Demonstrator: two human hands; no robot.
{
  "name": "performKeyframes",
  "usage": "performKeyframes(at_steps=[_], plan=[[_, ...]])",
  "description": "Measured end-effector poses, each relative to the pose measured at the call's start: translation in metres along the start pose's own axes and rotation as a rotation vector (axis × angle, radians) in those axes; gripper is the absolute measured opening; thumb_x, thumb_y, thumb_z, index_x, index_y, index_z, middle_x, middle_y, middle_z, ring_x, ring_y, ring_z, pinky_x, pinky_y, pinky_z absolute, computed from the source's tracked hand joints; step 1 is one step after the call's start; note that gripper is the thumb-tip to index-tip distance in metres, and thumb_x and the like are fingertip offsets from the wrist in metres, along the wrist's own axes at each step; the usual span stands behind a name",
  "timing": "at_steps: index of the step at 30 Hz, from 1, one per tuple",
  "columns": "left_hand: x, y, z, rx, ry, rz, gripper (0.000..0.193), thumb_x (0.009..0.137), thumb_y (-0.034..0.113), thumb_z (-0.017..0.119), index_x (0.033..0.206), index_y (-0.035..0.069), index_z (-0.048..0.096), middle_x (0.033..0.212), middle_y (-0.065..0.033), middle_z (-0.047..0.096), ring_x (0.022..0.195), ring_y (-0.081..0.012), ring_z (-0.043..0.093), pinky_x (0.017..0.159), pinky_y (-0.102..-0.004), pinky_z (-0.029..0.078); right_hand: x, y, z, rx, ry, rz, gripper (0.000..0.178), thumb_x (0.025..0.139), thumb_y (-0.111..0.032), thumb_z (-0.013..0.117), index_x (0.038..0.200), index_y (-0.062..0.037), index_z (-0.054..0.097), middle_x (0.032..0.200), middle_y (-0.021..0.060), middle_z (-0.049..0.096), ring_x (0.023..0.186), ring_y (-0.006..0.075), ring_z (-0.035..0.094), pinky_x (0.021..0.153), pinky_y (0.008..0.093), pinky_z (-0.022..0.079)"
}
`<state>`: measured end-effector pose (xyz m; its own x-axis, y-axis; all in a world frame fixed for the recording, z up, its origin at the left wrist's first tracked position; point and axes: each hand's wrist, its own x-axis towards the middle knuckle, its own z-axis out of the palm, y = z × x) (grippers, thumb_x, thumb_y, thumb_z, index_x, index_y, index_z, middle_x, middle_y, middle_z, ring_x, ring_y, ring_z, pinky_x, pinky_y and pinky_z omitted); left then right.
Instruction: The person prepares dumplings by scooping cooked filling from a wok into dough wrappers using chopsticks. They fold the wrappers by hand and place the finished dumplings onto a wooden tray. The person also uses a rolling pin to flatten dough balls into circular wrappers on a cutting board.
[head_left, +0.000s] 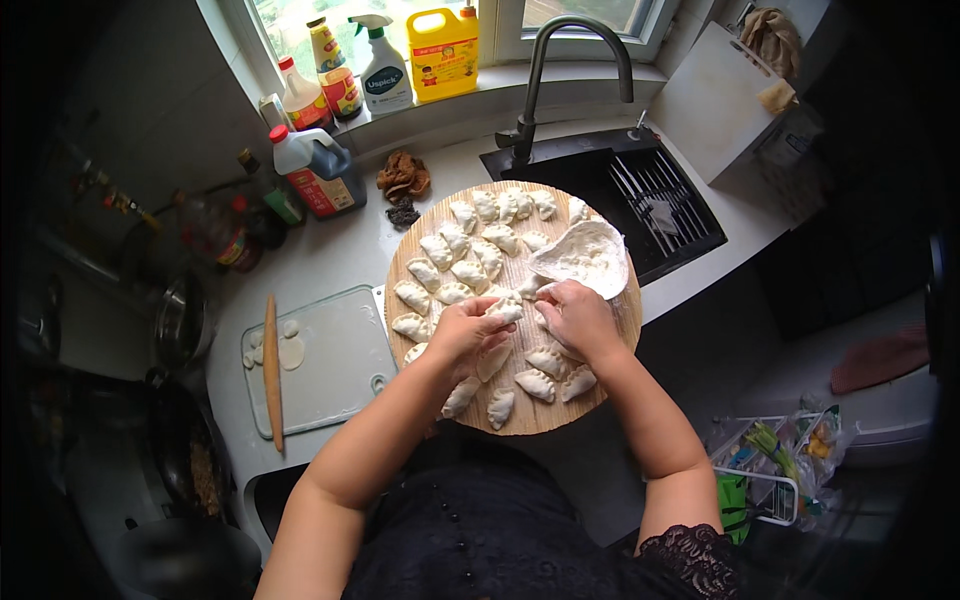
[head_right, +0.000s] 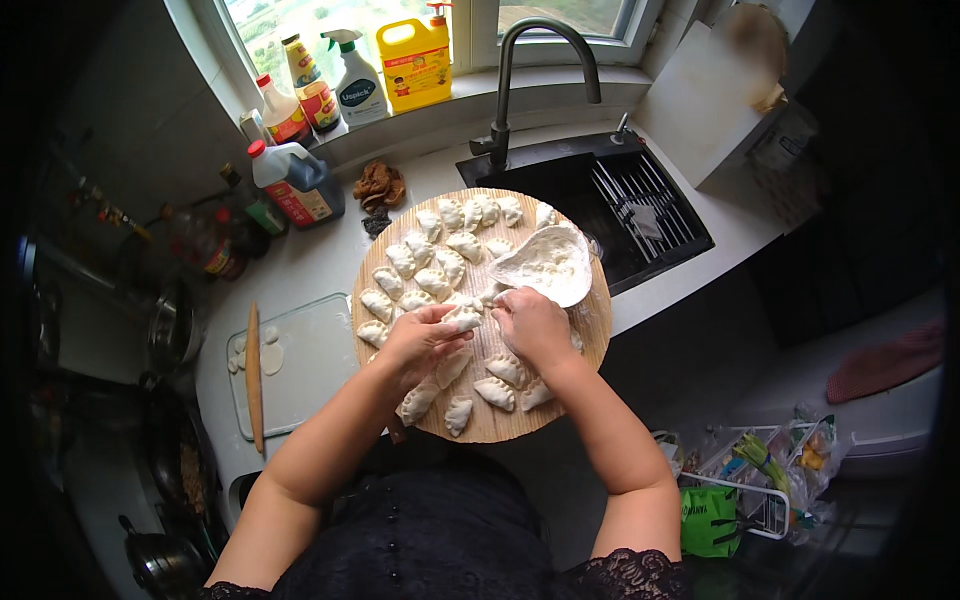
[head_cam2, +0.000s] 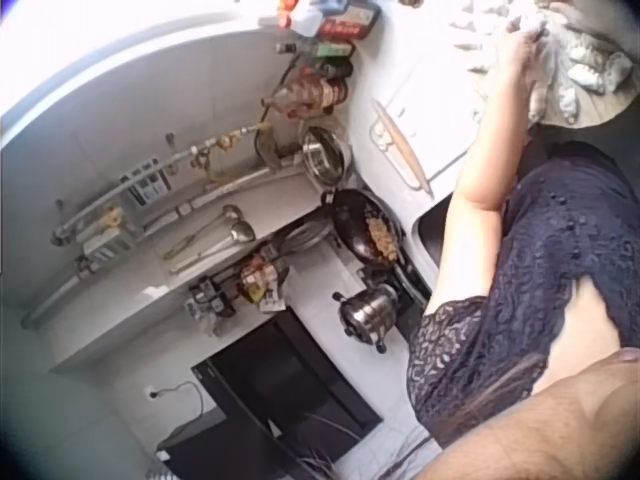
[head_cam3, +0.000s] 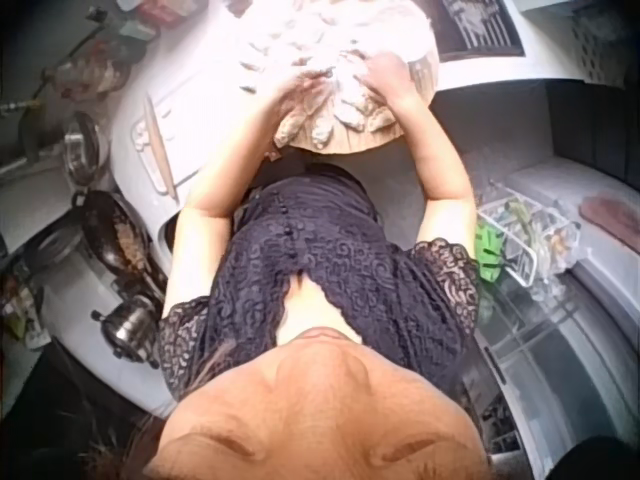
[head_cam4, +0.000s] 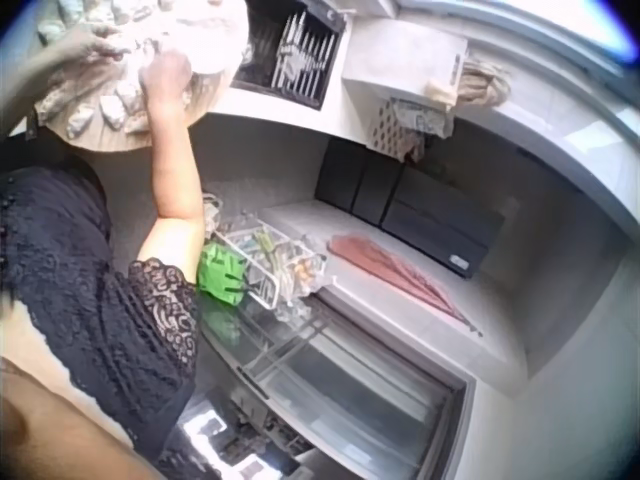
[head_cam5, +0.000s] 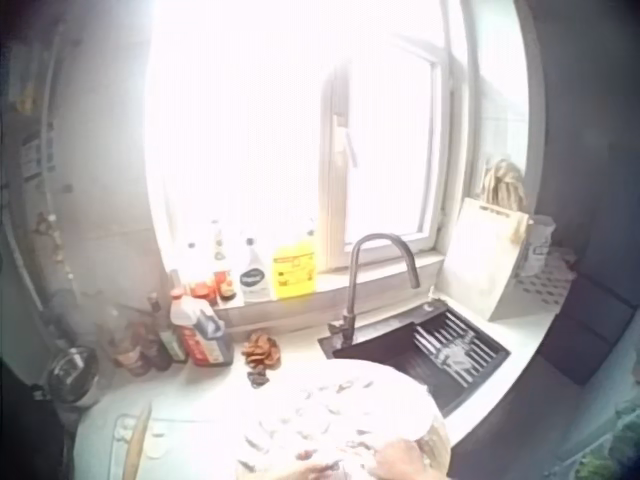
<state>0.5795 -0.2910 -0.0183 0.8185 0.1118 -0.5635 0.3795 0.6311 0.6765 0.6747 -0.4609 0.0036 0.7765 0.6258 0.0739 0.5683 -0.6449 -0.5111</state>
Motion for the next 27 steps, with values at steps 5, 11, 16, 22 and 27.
performKeyframes(at_steps=[5,11,16,22,27], plan=[[0.005,0.001,0.014,0.247,0.079,-0.017,0.029,0.087,-0.003,0.056,0.115,-0.005,0.051,0.096,-0.0125,0.06,0.076,-0.0158,0.064,0.059,-0.0217,0.053,-0.019,0.001,-0.009,0.013,0.032,0.081,0.016,0.081,-0.022,0.064,0.089,-0.0084,0.069,0.088,0.0118,0.064,0.081,0.0301,0.063,0.073,0.039,0.05],[-0.03,-0.008,-0.005,1.212,0.258,0.783,0.027,0.077,0.014,0.068,0.1,0.003,0.061,0.092,-0.0167,0.063,0.085,-0.0321,0.062,0.075,-0.0395,0.049,-0.043,0.011,-0.019,-0.067,-0.06,0.028,0.019,0.078,-0.024,0.068,0.089,-0.0092,0.07,0.086,0.0101,0.064,0.08,0.0273,0.063,0.071,0.0367,0.051],[-0.048,-0.027,0.004,1.629,0.199,0.628,0.03,0.079,0.031,0.068,0.097,0.008,0.061,0.088,-0.0137,0.061,0.076,-0.0326,0.062,0.065,-0.042,0.051,-0.063,-0.007,-0.006,-0.186,-0.105,-0.221,0.024,0.076,-0.031,0.069,0.078,-0.0085,0.062,0.081,0.0099,0.056,0.068,0.0289,0.062,0.06,0.0397,0.051],[-0.045,-0.034,0.001,1.711,0.174,0.625,0.036,0.075,0.034,0.069,0.092,0.005,0.057,0.089,-0.0144,0.057,0.074,-0.0336,0.062,0.061,-0.0438,0.051,-0.087,-0.023,-0.003,-0.258,-0.222,-0.3,0.028,0.071,-0.028,0.072,0.082,-0.0064,0.059,0.083,0.011,0.054,0.068,0.0269,0.063,0.056,0.039,0.051],[-0.045,-0.034,0.004,1.721,0.184,0.709,0.038,0.075,0.036,0.07,0.092,0.004,0.058,0.09,-0.0144,0.057,0.073,-0.0319,0.062,0.06,-0.0411,0.051,-0.09,-0.018,0.006,-0.295,-0.182,-0.331,0.02,0.073,-0.017,0.067,0.086,-0.0059,0.057,0.086,0.0105,0.053,0.071,0.0258,0.063,0.056,0.0381,0.051]])
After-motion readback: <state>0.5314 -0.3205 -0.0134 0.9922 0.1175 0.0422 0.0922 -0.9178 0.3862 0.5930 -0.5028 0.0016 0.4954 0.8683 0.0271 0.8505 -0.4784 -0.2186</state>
